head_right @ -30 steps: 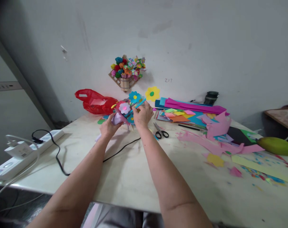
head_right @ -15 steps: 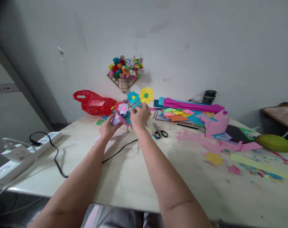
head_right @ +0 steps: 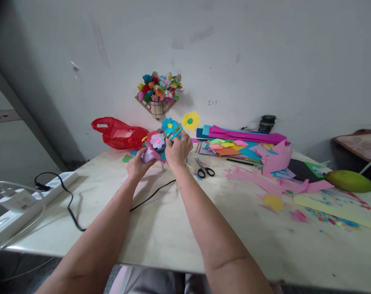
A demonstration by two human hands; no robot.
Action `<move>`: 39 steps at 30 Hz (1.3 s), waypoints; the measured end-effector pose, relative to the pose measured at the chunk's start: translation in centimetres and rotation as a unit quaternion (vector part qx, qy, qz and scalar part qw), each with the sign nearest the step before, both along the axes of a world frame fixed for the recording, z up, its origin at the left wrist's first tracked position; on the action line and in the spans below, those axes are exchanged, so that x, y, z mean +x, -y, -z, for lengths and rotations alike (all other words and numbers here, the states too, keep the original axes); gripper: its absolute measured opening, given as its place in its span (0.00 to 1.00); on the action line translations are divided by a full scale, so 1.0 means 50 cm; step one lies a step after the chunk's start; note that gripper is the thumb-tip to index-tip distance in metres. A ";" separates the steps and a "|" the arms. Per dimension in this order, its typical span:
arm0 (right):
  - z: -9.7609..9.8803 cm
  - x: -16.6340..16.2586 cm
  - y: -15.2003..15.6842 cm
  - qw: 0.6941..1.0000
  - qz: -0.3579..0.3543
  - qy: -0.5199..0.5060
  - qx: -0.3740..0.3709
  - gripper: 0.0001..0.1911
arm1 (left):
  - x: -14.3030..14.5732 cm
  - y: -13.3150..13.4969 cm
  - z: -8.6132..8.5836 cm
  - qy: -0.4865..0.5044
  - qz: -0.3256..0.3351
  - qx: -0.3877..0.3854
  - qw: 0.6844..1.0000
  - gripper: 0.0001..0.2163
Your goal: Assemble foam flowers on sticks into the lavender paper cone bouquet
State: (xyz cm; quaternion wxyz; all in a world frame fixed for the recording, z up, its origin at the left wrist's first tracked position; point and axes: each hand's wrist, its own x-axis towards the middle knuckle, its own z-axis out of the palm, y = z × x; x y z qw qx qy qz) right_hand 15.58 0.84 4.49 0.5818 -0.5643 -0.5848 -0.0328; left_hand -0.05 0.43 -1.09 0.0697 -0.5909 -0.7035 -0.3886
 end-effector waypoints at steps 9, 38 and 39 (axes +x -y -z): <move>0.005 -0.002 -0.002 1.000 0.007 0.010 0.018 0.12 | -0.002 -0.001 0.001 0.009 0.006 0.004 1.000 0.32; 0.018 -0.006 -0.007 0.997 0.018 0.073 0.009 0.15 | -0.004 -0.003 -0.001 0.008 0.008 0.002 1.000 0.32; 0.018 -0.007 -0.007 0.997 0.017 0.075 0.008 0.15 | -0.004 -0.003 -0.001 0.008 0.008 0.003 1.000 0.32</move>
